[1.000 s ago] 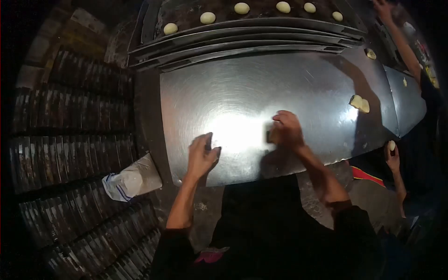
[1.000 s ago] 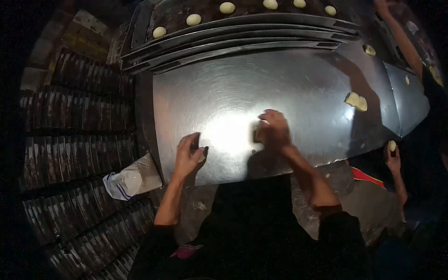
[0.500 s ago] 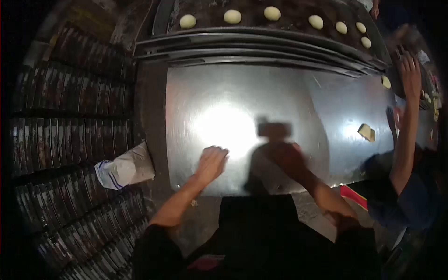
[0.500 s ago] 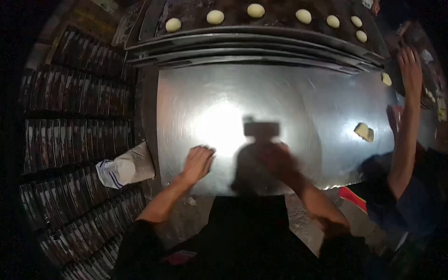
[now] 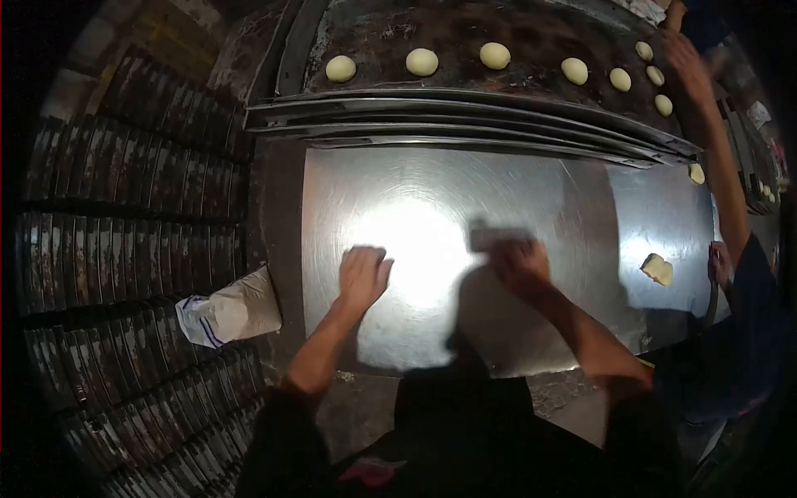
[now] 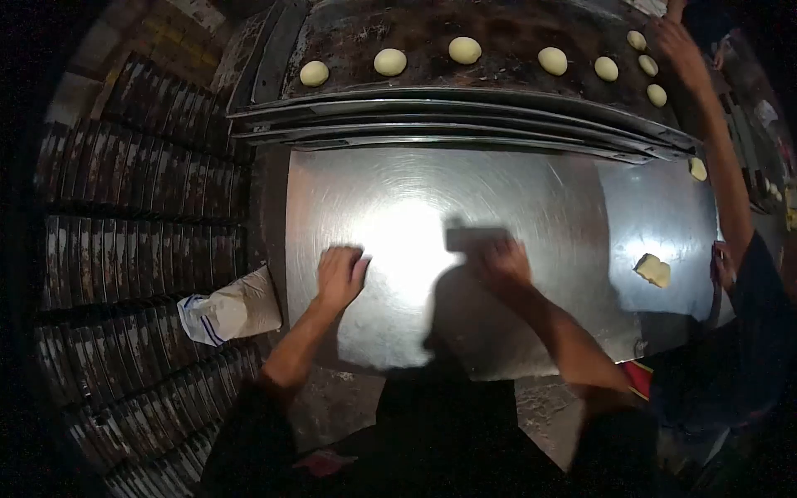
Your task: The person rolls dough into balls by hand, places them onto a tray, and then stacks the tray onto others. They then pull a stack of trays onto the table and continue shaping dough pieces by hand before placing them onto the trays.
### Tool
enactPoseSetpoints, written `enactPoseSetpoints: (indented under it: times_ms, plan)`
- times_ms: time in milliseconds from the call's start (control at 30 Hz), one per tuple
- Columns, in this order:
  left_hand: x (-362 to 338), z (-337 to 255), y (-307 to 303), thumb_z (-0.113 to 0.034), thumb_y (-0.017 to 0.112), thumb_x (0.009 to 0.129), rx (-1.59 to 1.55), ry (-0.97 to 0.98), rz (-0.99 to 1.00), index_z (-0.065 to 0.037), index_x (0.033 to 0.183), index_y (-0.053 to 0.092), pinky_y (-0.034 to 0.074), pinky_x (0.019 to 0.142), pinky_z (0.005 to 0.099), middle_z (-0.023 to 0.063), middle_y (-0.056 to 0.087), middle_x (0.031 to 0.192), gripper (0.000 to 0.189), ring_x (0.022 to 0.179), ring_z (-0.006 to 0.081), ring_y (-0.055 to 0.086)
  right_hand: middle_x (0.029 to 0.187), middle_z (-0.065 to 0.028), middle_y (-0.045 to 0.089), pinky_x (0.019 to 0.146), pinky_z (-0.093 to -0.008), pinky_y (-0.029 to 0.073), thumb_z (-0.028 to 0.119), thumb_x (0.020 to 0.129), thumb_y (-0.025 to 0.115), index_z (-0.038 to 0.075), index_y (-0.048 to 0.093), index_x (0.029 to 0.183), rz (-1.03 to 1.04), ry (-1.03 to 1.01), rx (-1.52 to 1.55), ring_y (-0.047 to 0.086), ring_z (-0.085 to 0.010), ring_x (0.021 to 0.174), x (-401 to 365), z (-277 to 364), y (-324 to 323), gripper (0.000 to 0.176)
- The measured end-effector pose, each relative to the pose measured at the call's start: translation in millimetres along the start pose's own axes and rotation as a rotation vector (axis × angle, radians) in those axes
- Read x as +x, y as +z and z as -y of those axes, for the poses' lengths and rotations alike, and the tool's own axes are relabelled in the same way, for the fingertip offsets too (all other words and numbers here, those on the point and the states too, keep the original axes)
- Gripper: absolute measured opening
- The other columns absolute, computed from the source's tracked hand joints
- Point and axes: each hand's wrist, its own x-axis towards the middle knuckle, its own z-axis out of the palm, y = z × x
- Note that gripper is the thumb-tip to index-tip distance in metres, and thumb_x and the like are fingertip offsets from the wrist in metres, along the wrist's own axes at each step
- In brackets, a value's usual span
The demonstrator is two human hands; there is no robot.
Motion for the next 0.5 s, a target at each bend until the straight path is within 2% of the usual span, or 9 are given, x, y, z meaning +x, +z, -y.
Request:
enactPoseSetpoints:
  times_ms: [67, 133, 167, 200, 233, 267, 333, 467, 500]
  plan:
    - [45.8, -28.1, 20.6, -0.013, 0.067, 0.081, -0.037, -0.154, -0.111, -0.004, 0.096, 0.063, 0.043, 0.078, 0.0455, 0.0143, 0.065, 0.089, 0.017, 0.085, 0.035, 0.059, 0.084, -0.0105, 0.058, 0.075, -0.0471, 0.041, 0.017, 0.082, 0.064, 0.008, 0.063, 0.085, -0.03, 0.379, 0.199, 0.057, -0.0301, 0.084, 76.5, 20.9, 24.7, 0.009]
    - [47.1, -53.1, 23.3, -0.011, 0.065, 0.082, -0.039, -0.223, 0.031, -0.004, 0.1, 0.063, 0.044, 0.077, 0.0456, 0.0155, 0.065, 0.089, 0.02, 0.087, 0.0357, 0.06, 0.084, -0.0108, 0.058, 0.075, -0.0457, 0.041, 0.017, 0.082, 0.064, 0.009, 0.063, 0.086, 0.064, 0.389, 0.167, 0.057, -0.03, 0.084, 59.1, 45.5, 32.8, 0.009]
    - [33.4, -48.2, 13.7, -0.009, 0.064, 0.082, -0.063, -0.083, 0.112, -0.004, 0.1, 0.063, 0.044, 0.076, 0.0457, 0.015, 0.064, 0.087, 0.019, 0.086, 0.0351, 0.06, 0.084, -0.0111, 0.058, 0.074, -0.0444, 0.041, 0.016, 0.082, 0.064, 0.01, 0.063, 0.088, 0.121, 0.384, 0.112, 0.057, -0.03, 0.083, 59.6, 49.5, 40.2, 0.009]
    - [7.3, -39.6, 1.8, -0.008, 0.064, 0.081, -0.091, 0.051, 0.207, -0.004, 0.1, 0.063, 0.044, 0.076, 0.0459, 0.0146, 0.063, 0.085, 0.019, 0.085, 0.0345, 0.06, 0.079, -0.0118, 0.058, 0.076, -0.0455, 0.043, 0.016, 0.082, 0.064, 0.009, 0.061, 0.087, -0.046, 0.092, 0.052, 0.057, -0.0305, 0.082, 25.0, 44.9, 42.3, 0.01]
    - [-16.9, -22.6, -9.1, -0.006, 0.065, 0.081, -0.062, 0.111, 0.205, -0.004, 0.099, 0.062, 0.044, 0.076, 0.0458, 0.0138, 0.063, 0.087, 0.019, 0.086, 0.033, 0.059, 0.088, -0.0116, 0.062, 0.078, -0.0455, 0.043, 0.017, 0.083, 0.064, 0.007, 0.063, 0.095, 0.1, 0.152, 0.181, 0.059, -0.0305, 0.088, -2.3, 45.3, 19.2, 0.015]
    - [-38.3, -2.9, -19.3, -0.004, 0.067, 0.08, -0.033, 0.166, 0.207, -0.005, 0.099, 0.061, 0.043, 0.077, 0.0457, 0.013, 0.062, 0.09, 0.02, 0.087, 0.0316, 0.058, 0.095, -0.0122, 0.064, 0.079, -0.0456, 0.043, 0.018, 0.083, 0.065, 0.007, 0.064, 0.099, 0.04, 0.133, 0.254, 0.06, -0.031, 0.093, -40.8, 34.1, 9.5, 0.019]
    - [-41.0, 34.1, -34.3, -0.003, 0.068, 0.079, 0.015, 0.168, 0.121, -0.007, 0.099, 0.061, 0.043, 0.075, 0.0459, 0.0125, 0.063, 0.088, 0.022, 0.083, 0.0316, 0.058, 0.087, -0.0146, 0.06, 0.073, -0.0444, 0.043, 0.013, 0.08, 0.066, 0.007, 0.061, 0.088, 0.114, 0.174, 0.208, 0.056, -0.0344, 0.081, -42.1, 19.8, -24.4, 0.01]
    - [33.6, -11.7, 1.2, -0.008, 0.062, 0.082, -0.185, -0.259, -0.162, -0.004, 0.094, 0.061, 0.044, 0.075, 0.0476, 0.0151, 0.061, 0.083, 0.013, 0.081, 0.0352, 0.057, 0.085, -0.0137, 0.058, 0.074, -0.0449, 0.041, 0.009, 0.079, 0.063, 0.007, 0.06, 0.086, -0.305, 0.427, 0.15, 0.054, -0.0341, 0.082, 68.5, 36.3, 38.4, 0.007]
    - [17.0, -16.7, 6.6, -0.008, 0.062, 0.082, -0.156, -0.207, -0.057, -0.004, 0.094, 0.061, 0.044, 0.076, 0.0479, 0.0153, 0.062, 0.085, 0.012, 0.082, 0.0354, 0.057, 0.087, -0.0133, 0.058, 0.076, -0.0454, 0.041, 0.009, 0.08, 0.062, 0.006, 0.059, 0.087, -0.055, 0.486, 0.108, 0.054, -0.0341, 0.084, 57.8, 51.9, 43.1, 0.008]
